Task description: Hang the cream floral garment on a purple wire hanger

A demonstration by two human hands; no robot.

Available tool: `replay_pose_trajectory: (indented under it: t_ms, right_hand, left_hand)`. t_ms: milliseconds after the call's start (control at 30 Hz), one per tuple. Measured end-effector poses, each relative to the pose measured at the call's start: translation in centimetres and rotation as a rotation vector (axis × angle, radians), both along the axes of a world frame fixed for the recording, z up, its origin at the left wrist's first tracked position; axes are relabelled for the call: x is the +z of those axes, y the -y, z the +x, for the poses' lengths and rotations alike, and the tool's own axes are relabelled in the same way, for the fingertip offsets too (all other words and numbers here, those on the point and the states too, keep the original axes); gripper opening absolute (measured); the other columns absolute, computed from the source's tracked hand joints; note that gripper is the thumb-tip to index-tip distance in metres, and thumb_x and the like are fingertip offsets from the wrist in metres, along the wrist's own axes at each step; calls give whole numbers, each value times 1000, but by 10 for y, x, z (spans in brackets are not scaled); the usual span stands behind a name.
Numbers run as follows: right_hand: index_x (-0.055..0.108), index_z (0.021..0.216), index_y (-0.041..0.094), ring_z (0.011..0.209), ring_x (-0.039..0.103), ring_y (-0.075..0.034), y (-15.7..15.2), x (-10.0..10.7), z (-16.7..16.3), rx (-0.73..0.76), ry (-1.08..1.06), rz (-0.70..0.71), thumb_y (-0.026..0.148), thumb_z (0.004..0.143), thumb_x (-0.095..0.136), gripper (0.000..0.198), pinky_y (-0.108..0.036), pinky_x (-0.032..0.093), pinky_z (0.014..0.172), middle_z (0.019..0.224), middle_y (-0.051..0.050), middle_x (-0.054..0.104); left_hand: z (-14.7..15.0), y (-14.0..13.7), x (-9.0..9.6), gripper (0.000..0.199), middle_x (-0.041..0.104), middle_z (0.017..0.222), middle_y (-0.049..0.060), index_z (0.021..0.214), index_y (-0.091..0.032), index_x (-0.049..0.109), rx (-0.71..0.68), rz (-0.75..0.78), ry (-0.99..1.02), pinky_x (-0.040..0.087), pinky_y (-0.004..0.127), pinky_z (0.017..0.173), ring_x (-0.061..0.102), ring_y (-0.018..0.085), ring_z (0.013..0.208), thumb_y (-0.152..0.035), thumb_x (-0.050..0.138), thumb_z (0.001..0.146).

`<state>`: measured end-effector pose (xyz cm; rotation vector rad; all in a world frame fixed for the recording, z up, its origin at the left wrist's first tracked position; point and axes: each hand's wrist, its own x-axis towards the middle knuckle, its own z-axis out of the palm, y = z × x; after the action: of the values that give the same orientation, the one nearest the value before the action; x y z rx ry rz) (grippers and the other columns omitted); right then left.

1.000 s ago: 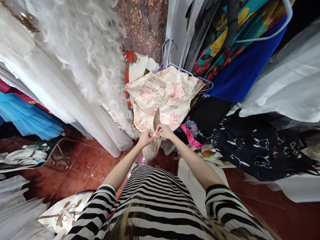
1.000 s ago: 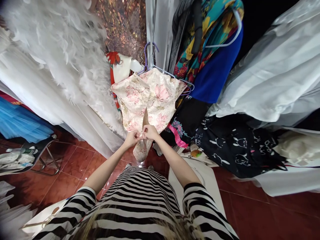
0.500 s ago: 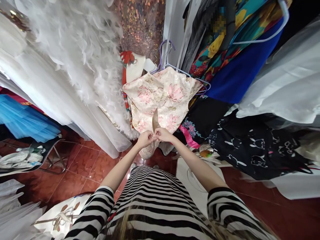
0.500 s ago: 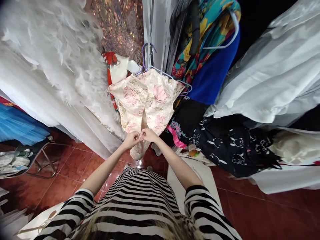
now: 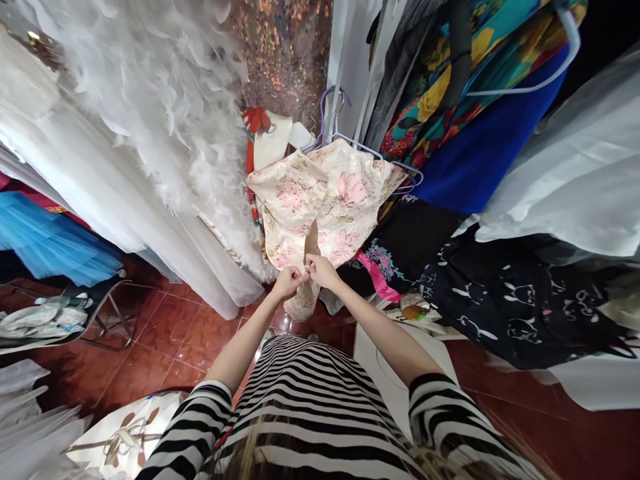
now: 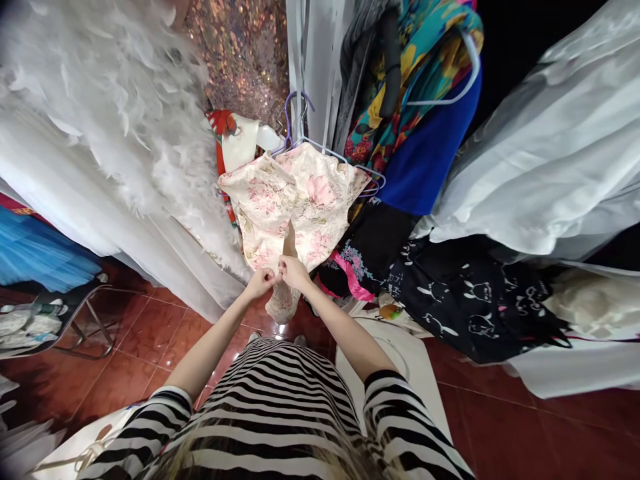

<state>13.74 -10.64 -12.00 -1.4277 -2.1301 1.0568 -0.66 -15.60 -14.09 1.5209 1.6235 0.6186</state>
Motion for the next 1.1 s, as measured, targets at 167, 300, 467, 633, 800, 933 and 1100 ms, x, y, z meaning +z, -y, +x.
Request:
replay_pose_trajectory:
  t_ms: [167,300,467,633,800,933,1100]
  right_hand:
    - [35,64,26,64,58,-18,-26,2,16,-48,-3,48,4,81,53,33,-25,35,58,60,3,54]
    - [38,66,26,64,61,-18,-30,6,20,32,-45,45,7,82,55,30,-25,40,60,58,4,54]
    - [41,65,25,58,59,-16,-19,16,14,155,-67,-4,8,81,57,28,-25,43,60,55,6,55]
    - [41,65,25,60,58,-16,-14,23,16,137,-42,7,10,82,56,28,-25,43,61,58,5,54]
    - [39,65,25,65,57,-17,-12,25,16,54,16,45,8,81,57,30,-26,39,61,62,3,56]
    - [40,65,25,65,57,-18,-11,22,11,37,50,51,9,81,57,28,-25,36,59,64,2,58]
    - [39,66,26,68,59,-19,-22,19,12,25,70,58,7,82,57,30,-26,36,61,64,1,58]
  left_hand:
    - [-5,19,10,41,47,52,-6,54,-19,40,-52,0,-14,36,22,58,41,9,53,-36,67,80]
    - [-5,19,21,31,50,58,-5,58,-19,44,-57,49,-64,40,23,64,47,11,59,-24,68,76]
    - [4,-6,34,12,63,80,-1,77,-20,54,6,127,-121,45,25,76,58,14,76,-20,66,79]
    - [16,-21,44,18,63,70,-2,72,-20,54,-18,110,-151,46,25,74,62,15,71,-13,70,75]
    - [22,-19,44,20,64,66,-1,68,-20,54,7,100,-176,47,26,73,65,16,71,-21,68,82]
    - [19,-15,42,21,65,66,-1,67,-20,54,28,65,-189,47,25,71,64,15,68,-23,68,83]
    - [11,-3,40,20,61,62,-2,67,-20,52,18,55,-208,46,24,68,60,14,64,-20,66,81]
